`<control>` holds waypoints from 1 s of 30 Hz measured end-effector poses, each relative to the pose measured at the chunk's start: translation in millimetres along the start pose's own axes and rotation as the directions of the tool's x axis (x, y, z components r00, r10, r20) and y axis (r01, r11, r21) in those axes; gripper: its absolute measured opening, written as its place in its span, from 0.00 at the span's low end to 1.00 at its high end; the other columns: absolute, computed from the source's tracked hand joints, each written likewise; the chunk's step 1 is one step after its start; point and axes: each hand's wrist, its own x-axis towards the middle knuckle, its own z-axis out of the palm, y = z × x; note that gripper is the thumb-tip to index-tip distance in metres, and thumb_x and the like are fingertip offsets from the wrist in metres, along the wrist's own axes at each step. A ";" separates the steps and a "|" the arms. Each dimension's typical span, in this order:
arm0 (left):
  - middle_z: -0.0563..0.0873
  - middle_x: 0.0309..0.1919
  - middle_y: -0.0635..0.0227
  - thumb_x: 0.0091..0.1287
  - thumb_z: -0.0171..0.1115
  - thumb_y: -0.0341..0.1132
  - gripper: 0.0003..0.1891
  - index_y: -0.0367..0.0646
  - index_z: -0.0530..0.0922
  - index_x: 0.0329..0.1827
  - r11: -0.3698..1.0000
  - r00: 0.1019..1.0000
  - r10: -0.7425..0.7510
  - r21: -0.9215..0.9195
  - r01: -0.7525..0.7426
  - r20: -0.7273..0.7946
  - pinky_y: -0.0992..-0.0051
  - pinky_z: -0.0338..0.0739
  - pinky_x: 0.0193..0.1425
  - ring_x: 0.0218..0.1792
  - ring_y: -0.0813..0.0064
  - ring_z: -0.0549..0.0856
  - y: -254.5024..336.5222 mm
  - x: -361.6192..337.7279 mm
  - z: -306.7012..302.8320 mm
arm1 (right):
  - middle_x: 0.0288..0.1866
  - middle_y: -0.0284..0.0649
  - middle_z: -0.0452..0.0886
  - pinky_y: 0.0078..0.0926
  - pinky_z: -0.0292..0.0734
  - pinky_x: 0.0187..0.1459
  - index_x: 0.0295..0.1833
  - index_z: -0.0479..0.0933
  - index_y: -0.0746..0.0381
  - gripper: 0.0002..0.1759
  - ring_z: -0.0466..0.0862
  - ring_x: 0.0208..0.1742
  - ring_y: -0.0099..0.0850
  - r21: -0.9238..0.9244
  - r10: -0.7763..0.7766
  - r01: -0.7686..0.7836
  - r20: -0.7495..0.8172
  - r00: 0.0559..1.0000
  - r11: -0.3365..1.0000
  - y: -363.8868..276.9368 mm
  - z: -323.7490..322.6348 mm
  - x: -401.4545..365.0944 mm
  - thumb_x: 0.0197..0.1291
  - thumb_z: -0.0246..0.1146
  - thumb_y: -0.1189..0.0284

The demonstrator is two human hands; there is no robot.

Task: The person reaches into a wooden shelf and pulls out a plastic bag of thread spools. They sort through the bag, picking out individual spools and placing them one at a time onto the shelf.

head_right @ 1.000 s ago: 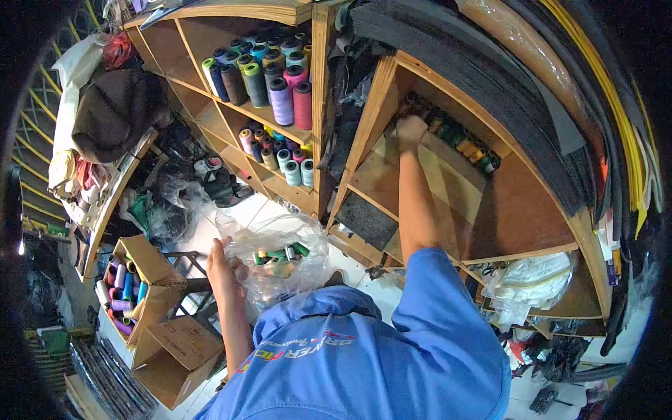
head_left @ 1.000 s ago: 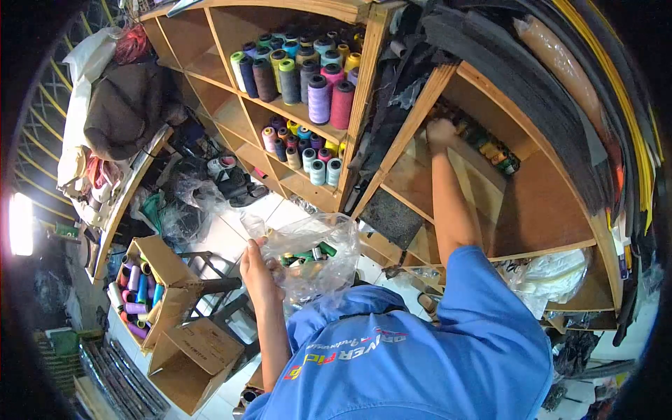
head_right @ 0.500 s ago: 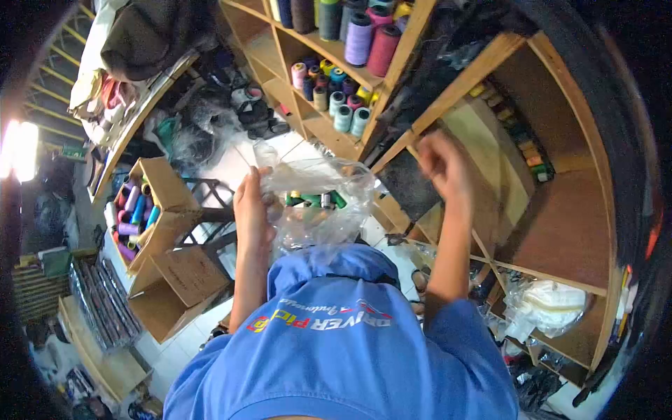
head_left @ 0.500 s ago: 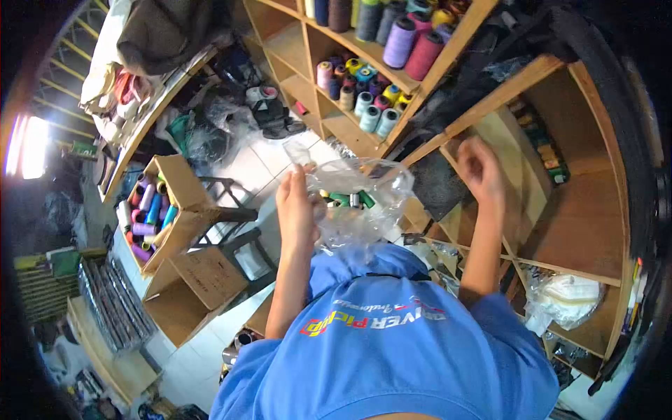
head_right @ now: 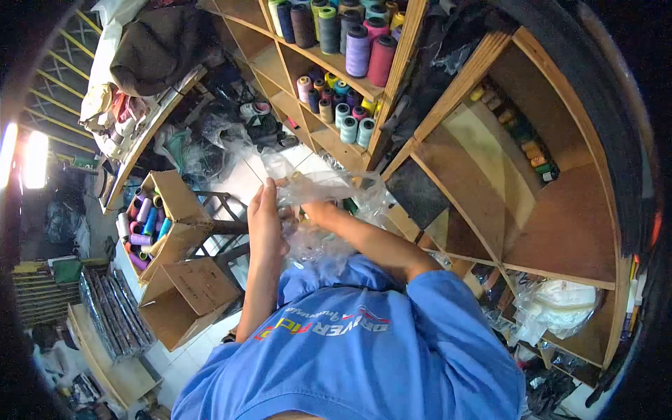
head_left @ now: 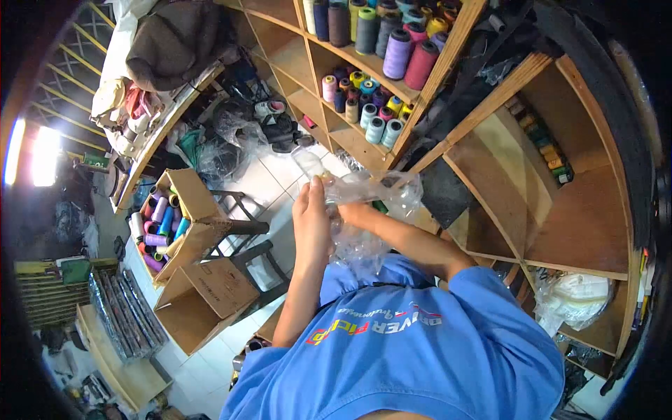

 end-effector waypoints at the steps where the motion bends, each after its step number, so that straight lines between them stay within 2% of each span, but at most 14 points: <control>1: 0.76 0.23 0.72 0.73 0.46 0.49 0.20 0.40 0.76 0.45 1.000 1.000 0.015 -0.015 -0.015 -0.012 0.83 0.64 0.16 0.15 0.84 0.69 -2.9 1.1 -1.8 | 0.53 0.51 0.76 0.38 0.70 0.54 0.53 0.72 0.64 0.17 0.75 0.54 0.44 -0.016 0.026 -0.025 0.012 1.000 1.000 6.9 5.8 2.9 0.65 0.47 0.68; 6: 0.75 0.23 0.71 0.72 0.47 0.50 0.21 0.40 0.76 0.46 0.999 0.999 -0.023 -0.037 0.022 -0.024 0.83 0.62 0.17 0.16 0.83 0.68 -5.1 2.2 -10.1 | 0.52 0.51 0.76 0.39 0.71 0.53 0.54 0.71 0.65 0.18 0.77 0.52 0.44 0.011 0.147 -0.148 0.085 0.985 0.989 26.0 31.8 -3.1 0.63 0.48 0.69; 8: 0.74 0.23 0.71 0.71 0.48 0.51 0.21 0.41 0.77 0.46 0.999 0.999 -0.043 -0.022 0.042 -0.031 0.82 0.62 0.18 0.19 0.83 0.69 -1.4 0.4 -10.8 | 0.50 0.52 0.77 0.41 0.71 0.51 0.54 0.72 0.65 0.18 0.78 0.50 0.45 -0.105 0.138 -0.115 0.244 0.960 0.988 22.0 25.4 -12.5 0.61 0.51 0.68; 10: 0.73 0.23 0.72 0.71 0.49 0.51 0.20 0.41 0.77 0.45 0.996 0.995 -0.086 -0.004 0.086 -0.044 0.82 0.62 0.19 0.21 0.84 0.70 6.2 -1.6 -8.2 | 0.47 0.53 0.78 0.43 0.71 0.50 0.52 0.73 0.64 0.19 0.78 0.49 0.45 -0.371 0.165 0.038 0.499 0.851 0.928 -27.6 -16.8 -23.1 0.58 0.56 0.65; 11: 0.74 0.23 0.72 0.71 0.49 0.50 0.20 0.41 0.77 0.44 0.999 0.997 0.018 0.038 -0.016 -0.071 0.82 0.63 0.20 0.23 0.84 0.71 -6.5 6.5 -12.4 | 0.45 0.55 0.76 0.43 0.73 0.48 0.50 0.72 0.67 0.22 0.77 0.49 0.50 -0.435 0.288 -0.044 0.514 0.808 0.899 -24.3 -7.2 -22.0 0.50 0.62 0.67; 14: 0.74 0.23 0.73 0.72 0.47 0.50 0.20 0.42 0.78 0.42 0.998 0.998 -0.028 0.061 0.031 -0.048 0.83 0.62 0.21 0.18 0.86 0.69 3.2 2.2 -8.6 | 0.39 0.54 0.79 0.43 0.75 0.45 0.48 0.73 0.68 0.21 0.80 0.44 0.52 -0.371 0.196 -0.119 0.178 0.964 0.921 -55.7 -40.7 -53.2 0.50 0.63 0.68; 15: 0.74 0.24 0.73 0.72 0.48 0.50 0.20 0.41 0.78 0.42 1.000 0.998 -0.015 0.026 0.016 -0.059 0.82 0.61 0.20 0.17 0.86 0.68 -1.6 6.0 -6.3 | 0.37 0.51 0.81 0.41 0.76 0.43 0.46 0.76 0.66 0.19 0.80 0.43 0.52 -0.304 0.018 0.041 0.188 0.982 0.952 -39.3 -49.8 -63.2 0.52 0.65 0.65; 18: 0.72 0.23 0.74 0.72 0.48 0.50 0.20 0.40 0.77 0.42 0.999 0.999 0.004 0.043 -0.002 -0.042 0.83 0.59 0.18 0.17 0.87 0.67 -1.5 5.8 4.9 | 0.42 0.56 0.79 0.40 0.77 0.41 0.44 0.77 0.66 0.18 0.81 0.45 0.47 -0.233 0.249 -0.179 0.318 0.915 0.956 -109.4 -141.9 -65.9 0.49 0.68 0.68; 20: 0.70 0.22 0.75 0.72 0.49 0.50 0.19 0.41 0.76 0.42 0.999 0.999 -0.038 -0.036 0.039 0.024 0.84 0.58 0.18 0.16 0.87 0.65 -3.8 7.8 4.2 | 0.43 0.50 0.80 0.34 0.76 0.43 0.45 0.77 0.64 0.21 0.82 0.46 0.39 -0.141 0.370 -0.343 0.304 0.878 0.929 -139.9 -197.3 -70.2 0.47 0.71 0.66; 22: 0.70 0.23 0.76 0.71 0.50 0.50 0.19 0.41 0.75 0.41 0.997 0.998 -0.056 -0.042 0.057 0.029 0.85 0.58 0.18 0.16 0.87 0.64 -3.3 7.9 9.0 | 0.42 0.41 0.82 0.26 0.75 0.44 0.45 0.78 0.62 0.19 0.81 0.43 0.30 0.039 0.174 -0.175 0.040 0.984 0.984 -136.3 -243.5 -86.2 0.47 0.72 0.67; 24: 0.70 0.23 0.75 0.71 0.51 0.49 0.18 0.41 0.75 0.42 0.998 1.000 -0.026 -0.056 0.026 0.001 0.84 0.57 0.17 0.16 0.87 0.64 -10.1 12.8 14.1 | 0.41 0.34 0.81 0.21 0.75 0.42 0.45 0.78 0.61 0.18 0.79 0.40 0.22 0.306 0.324 -0.246 -0.235 0.916 0.920 -136.5 -289.8 -96.9 0.48 0.72 0.69; 26: 0.68 0.20 0.76 0.70 0.52 0.49 0.18 0.41 0.75 0.43 0.998 1.000 -0.005 -0.056 0.006 0.010 0.85 0.56 0.15 0.15 0.86 0.65 -14.8 17.0 12.0 | 0.44 0.32 0.80 0.17 0.74 0.41 0.50 0.76 0.61 0.19 0.78 0.40 0.18 0.160 0.305 -0.260 -0.456 0.836 0.952 -126.7 -337.4 -102.0 0.50 0.68 0.76; 28: 0.69 0.21 0.76 0.70 0.52 0.49 0.18 0.42 0.75 0.42 0.999 1.000 -0.027 -0.047 0.026 -0.012 0.85 0.56 0.15 0.15 0.86 0.65 -15.3 16.7 13.7 | 0.49 0.39 0.80 0.25 0.75 0.46 0.52 0.76 0.60 0.19 0.80 0.45 0.26 0.157 0.296 -0.253 -0.596 0.747 0.955 -95.4 -372.4 -103.0 0.53 0.66 0.70; 30: 0.69 0.21 0.76 0.70 0.52 0.49 0.17 0.42 0.75 0.42 0.998 1.000 -0.019 -0.064 0.018 -0.019 0.85 0.56 0.15 0.15 0.87 0.65 -16.4 16.5 14.5 | 0.52 0.45 0.79 0.32 0.73 0.52 0.53 0.76 0.60 0.21 0.79 0.50 0.36 -0.067 0.282 -0.518 -0.776 0.565 0.853 -18.1 -408.4 -95.3 0.54 0.63 0.63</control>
